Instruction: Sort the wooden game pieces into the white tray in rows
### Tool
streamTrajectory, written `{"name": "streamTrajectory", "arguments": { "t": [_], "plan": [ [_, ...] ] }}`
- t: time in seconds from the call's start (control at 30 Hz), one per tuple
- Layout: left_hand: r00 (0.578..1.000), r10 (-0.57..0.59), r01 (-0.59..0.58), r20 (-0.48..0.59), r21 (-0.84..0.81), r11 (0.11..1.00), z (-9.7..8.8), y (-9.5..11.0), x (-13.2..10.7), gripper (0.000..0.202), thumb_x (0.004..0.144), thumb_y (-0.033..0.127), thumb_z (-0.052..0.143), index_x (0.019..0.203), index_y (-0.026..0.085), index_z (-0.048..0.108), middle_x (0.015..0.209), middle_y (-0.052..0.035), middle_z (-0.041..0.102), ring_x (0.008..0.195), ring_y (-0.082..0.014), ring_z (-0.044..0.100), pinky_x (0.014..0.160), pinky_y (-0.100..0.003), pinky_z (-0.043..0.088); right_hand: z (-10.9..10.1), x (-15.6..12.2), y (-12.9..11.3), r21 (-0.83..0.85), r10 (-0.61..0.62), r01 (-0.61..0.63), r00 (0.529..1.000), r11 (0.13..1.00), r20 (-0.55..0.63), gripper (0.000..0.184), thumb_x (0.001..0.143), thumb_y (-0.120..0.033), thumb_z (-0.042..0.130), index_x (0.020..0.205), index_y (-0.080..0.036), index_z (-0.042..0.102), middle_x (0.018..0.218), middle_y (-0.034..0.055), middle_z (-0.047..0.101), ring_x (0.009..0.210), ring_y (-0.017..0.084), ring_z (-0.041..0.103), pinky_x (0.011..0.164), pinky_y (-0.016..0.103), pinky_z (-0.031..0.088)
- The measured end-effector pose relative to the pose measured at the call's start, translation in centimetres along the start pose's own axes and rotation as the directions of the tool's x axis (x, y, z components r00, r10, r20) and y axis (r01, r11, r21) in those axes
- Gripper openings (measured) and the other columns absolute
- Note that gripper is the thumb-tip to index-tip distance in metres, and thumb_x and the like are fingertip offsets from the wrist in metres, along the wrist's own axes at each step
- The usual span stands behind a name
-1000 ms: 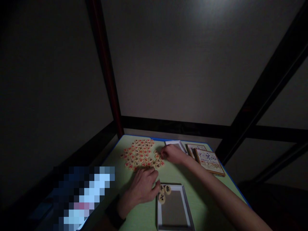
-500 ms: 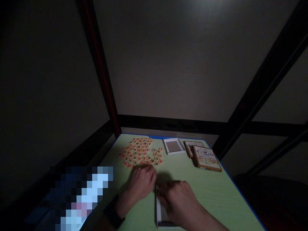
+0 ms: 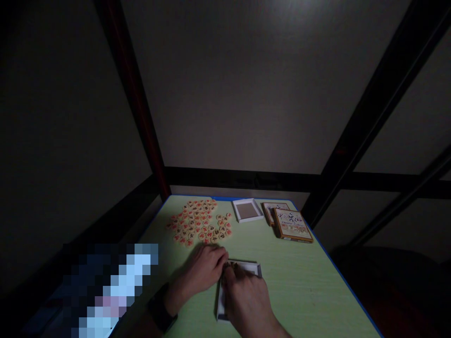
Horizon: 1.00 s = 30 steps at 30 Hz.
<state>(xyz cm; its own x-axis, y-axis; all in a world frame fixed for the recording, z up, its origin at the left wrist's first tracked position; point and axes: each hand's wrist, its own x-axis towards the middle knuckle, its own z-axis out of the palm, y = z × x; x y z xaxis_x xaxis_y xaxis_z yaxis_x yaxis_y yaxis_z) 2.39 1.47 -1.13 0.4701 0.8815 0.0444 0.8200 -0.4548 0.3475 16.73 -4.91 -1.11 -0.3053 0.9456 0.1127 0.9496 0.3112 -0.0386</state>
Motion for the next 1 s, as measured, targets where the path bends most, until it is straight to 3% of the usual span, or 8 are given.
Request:
{"name": "streamTrajectory", "arguments": {
  "t": [0.17, 0.37, 0.6, 0.87, 1.0],
  "plan": [
    [1.000, 0.006, -0.005, 0.022, -0.020, 1.000, -0.2, 0.0, -0.1, 0.019, 0.089, 0.017, 0.050, 0.085, 0.022, 0.069, 0.085, -0.0031, 0.074, 0.079, -0.0183, 0.067, 0.075, -0.029, 0.046, 0.1, -0.2, -0.4, -0.014, 0.002, -0.002, 1.000, 1.000, -0.005, 0.041, 0.072, -0.003, 0.056, 0.107, -0.022, 0.065, 0.098, 0.0073, 0.076, 0.072, 0.018, 0.072, 0.052, 0.025, 0.035],
    [1.000, -0.009, 0.010, 0.027, -0.015, 1.000, -0.1, 0.1, -0.1, 0.019, 0.090, 0.017, 0.050, 0.083, 0.021, 0.068, 0.085, -0.0037, 0.073, 0.080, -0.0182, 0.066, 0.074, -0.028, 0.046, 0.9, -0.4, -0.7, -0.073, 0.046, -0.049, 0.998, 0.996, -0.048, 0.030, 0.076, -0.003, 0.054, 0.098, -0.022, 0.064, 0.080, 0.0059, 0.075, 0.065, 0.017, 0.070, 0.049, 0.023, 0.035],
    [1.000, -0.004, 0.004, 0.007, -0.019, 1.000, -0.1, 0.1, -0.1, 0.024, 0.093, 0.019, 0.046, 0.085, 0.020, 0.069, 0.086, -0.0051, 0.074, 0.081, -0.0181, 0.067, 0.075, -0.028, 0.047, 1.3, -1.0, -0.4, -0.042, 0.060, -0.062, 0.997, 0.997, -0.052, 0.031, 0.072, -0.002, 0.057, 0.097, -0.022, 0.061, 0.081, 0.0059, 0.075, 0.063, 0.019, 0.071, 0.047, 0.025, 0.031],
    [0.999, 0.040, -0.039, -0.008, 0.024, 0.999, -0.1, 0.2, -0.2, 0.029, 0.097, 0.025, 0.042, 0.089, 0.019, 0.070, 0.087, -0.0067, 0.074, 0.082, -0.0193, 0.068, 0.079, -0.031, 0.049, 0.6, -1.8, 2.6, -0.025, 0.173, -0.173, 0.985, 0.985, 0.001, 0.022, 0.086, -0.009, 0.052, 0.103, -0.023, 0.058, 0.081, 0.0056, 0.075, 0.069, 0.022, 0.073, 0.050, 0.025, 0.030],
    [0.999, 0.042, -0.042, -0.010, 0.013, 0.999, -0.1, 0.1, -0.2, 0.029, 0.097, 0.025, 0.042, 0.087, 0.020, 0.069, 0.087, -0.0061, 0.074, 0.081, -0.0184, 0.068, 0.080, -0.030, 0.049, 0.1, -1.0, 2.8, 0.027, 0.152, -0.153, 0.988, 0.988, 0.009, 0.030, 0.091, -0.016, 0.050, 0.119, -0.025, 0.056, 0.097, 0.0074, 0.075, 0.077, 0.020, 0.073, 0.053, 0.025, 0.035]
  ]
}}
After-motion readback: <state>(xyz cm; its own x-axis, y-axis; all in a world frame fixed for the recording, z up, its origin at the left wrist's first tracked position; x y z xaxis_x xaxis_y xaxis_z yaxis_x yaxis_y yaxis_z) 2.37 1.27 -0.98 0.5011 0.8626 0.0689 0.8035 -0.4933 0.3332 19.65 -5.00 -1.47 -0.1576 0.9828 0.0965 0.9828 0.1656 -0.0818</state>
